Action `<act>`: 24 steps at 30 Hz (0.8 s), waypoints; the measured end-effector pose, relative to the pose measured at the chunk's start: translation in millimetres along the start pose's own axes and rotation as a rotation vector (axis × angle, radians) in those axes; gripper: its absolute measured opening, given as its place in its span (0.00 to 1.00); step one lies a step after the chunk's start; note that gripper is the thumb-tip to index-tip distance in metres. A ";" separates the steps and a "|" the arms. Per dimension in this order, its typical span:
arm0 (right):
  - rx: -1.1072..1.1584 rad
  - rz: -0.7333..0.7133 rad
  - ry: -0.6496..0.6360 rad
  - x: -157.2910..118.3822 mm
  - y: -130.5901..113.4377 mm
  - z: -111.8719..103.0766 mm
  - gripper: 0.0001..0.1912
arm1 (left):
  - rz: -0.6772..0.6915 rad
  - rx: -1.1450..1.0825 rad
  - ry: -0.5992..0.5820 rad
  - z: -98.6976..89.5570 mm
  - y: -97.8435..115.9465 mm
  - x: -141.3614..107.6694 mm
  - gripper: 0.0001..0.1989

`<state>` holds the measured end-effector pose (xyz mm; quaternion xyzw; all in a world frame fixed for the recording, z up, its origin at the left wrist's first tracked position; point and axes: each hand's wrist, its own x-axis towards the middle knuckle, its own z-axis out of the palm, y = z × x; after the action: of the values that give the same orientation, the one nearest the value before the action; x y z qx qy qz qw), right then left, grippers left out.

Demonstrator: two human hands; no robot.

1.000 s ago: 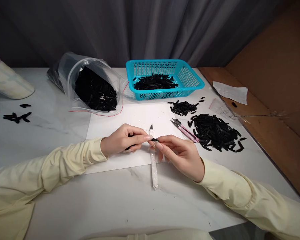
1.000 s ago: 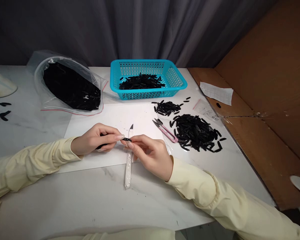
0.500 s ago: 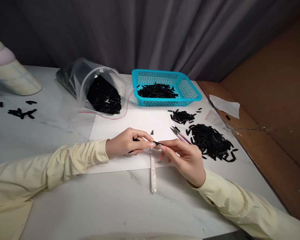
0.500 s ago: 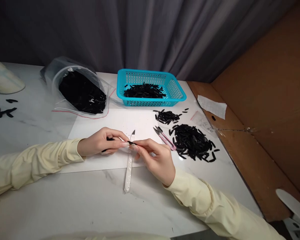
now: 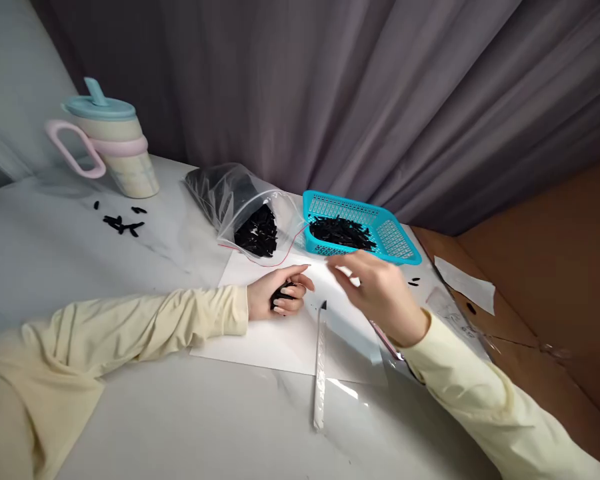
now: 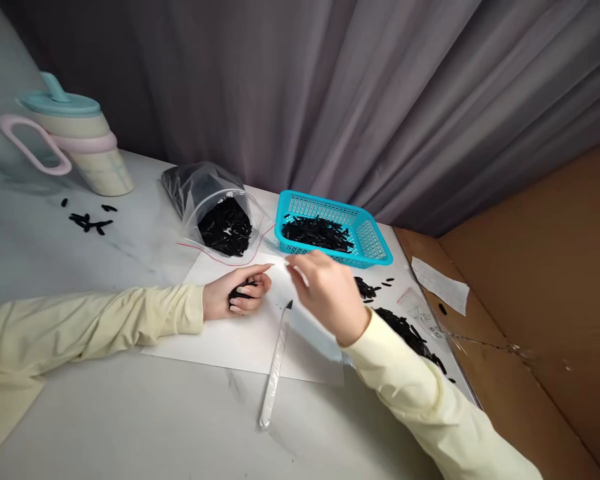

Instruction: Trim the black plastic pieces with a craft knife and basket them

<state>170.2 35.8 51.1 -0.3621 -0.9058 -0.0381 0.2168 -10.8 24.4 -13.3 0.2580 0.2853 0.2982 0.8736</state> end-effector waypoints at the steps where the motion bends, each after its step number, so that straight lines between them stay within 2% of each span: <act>1: 0.072 -0.040 -0.017 -0.3 -13.1 4.0 0.08 | -0.003 0.004 0.001 0.4 -0.5 0.3 0.19; 3: 0.164 -0.105 -0.074 0.6 -35.0 10.0 0.08 | 0.005 0.016 0.005 2.0 -2.5 0.7 0.19; 5: 0.207 -0.092 -0.168 4.7 -46.7 13.7 0.07 | 0.021 0.037 0.008 3.9 -5.0 0.8 0.18; 9: 0.375 0.037 -0.347 15.8 -44.6 15.9 0.07 | 0.025 0.085 -0.008 6.6 -9.0 -0.3 0.13; 13: 0.503 0.106 -0.404 18.1 -37.7 14.9 0.09 | 0.015 0.114 -0.027 7.5 -10.3 -1.7 0.13; 16: 0.491 0.056 -0.383 15.5 -37.9 15.3 0.09 | 0.004 0.129 -0.032 7.5 -9.7 -1.7 0.14; 24: 0.388 -0.049 -0.177 6.6 -35.9 17.2 0.07 | -0.046 0.151 -0.035 6.9 -5.5 0.1 0.15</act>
<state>135.5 17.5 41.5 -0.2934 -0.9201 0.1639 0.2012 -4.2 18.7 -11.8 0.3219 0.2973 0.2512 0.8631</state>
